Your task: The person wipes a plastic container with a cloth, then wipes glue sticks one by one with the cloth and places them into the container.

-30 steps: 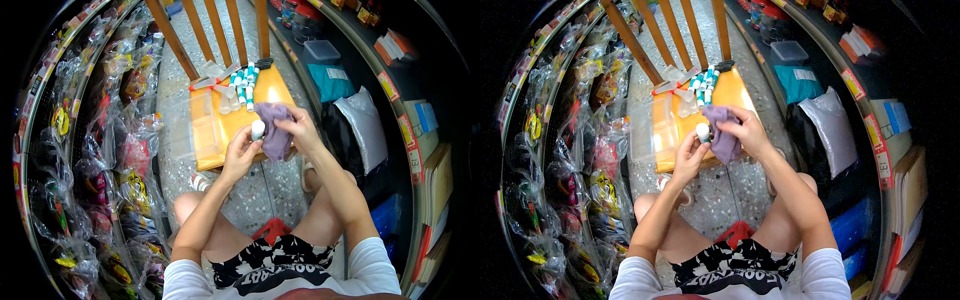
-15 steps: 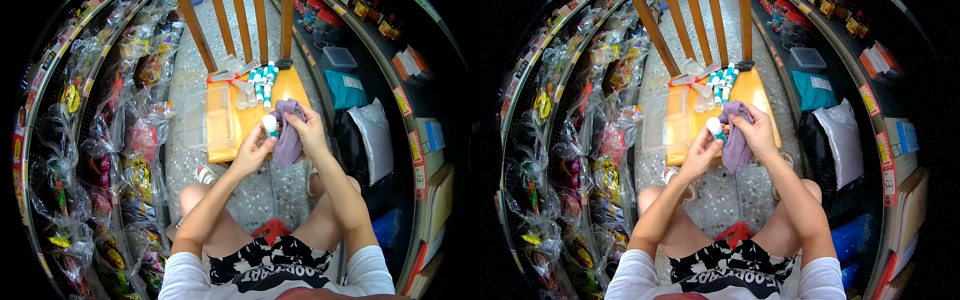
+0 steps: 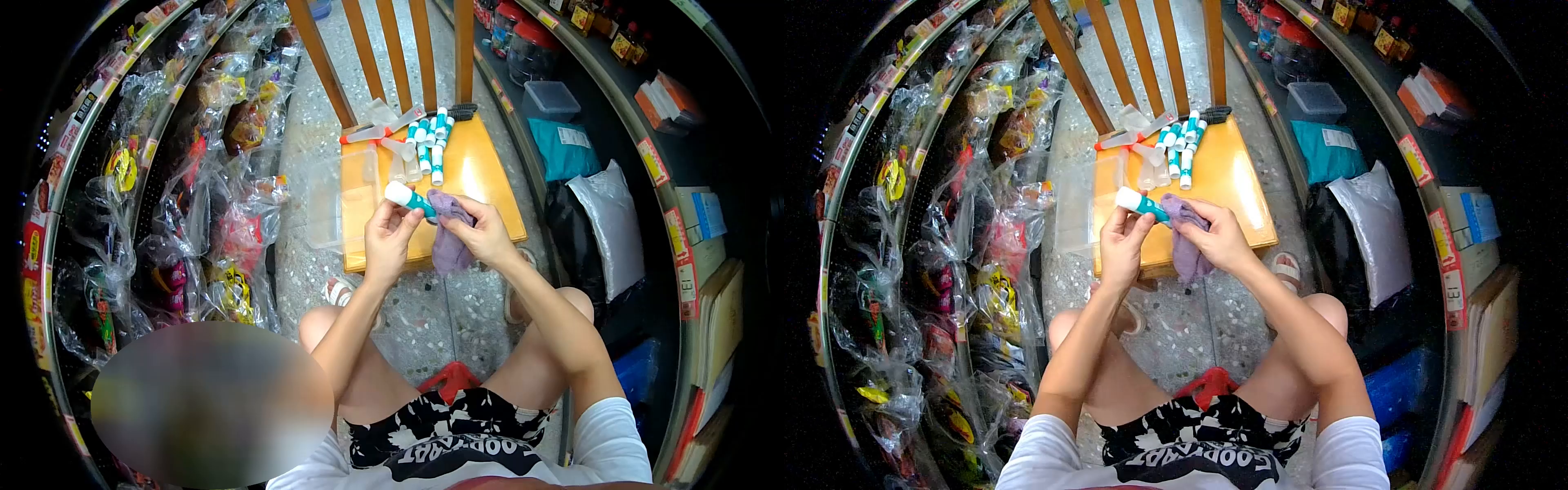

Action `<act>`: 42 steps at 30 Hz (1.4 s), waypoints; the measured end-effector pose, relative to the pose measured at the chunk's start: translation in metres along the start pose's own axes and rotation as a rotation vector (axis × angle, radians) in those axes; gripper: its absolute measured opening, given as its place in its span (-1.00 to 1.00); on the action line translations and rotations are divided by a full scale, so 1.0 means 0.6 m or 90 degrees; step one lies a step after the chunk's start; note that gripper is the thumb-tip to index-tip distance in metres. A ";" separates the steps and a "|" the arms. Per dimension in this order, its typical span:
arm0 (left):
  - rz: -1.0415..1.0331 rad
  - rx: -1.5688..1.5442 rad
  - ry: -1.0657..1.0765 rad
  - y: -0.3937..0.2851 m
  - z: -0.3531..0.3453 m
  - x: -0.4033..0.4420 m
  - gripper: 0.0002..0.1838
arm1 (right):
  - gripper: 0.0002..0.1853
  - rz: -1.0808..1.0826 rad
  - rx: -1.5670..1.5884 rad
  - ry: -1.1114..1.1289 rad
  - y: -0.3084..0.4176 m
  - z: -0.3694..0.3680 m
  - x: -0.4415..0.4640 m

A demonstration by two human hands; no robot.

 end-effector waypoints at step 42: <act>0.085 0.539 -0.053 -0.009 0.212 0.143 -0.79 | -0.71 -0.179 -0.054 0.053 -0.085 -0.060 0.074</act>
Point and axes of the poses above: each hand's wrist, its own x-axis towards the middle knuckle, its own z-axis out of the back of the hand, y = z × x, the point moved 8 cm from there along x, towards the middle knuckle, and after that the axes turned 3 degrees about -z, right-handed, at the moved point
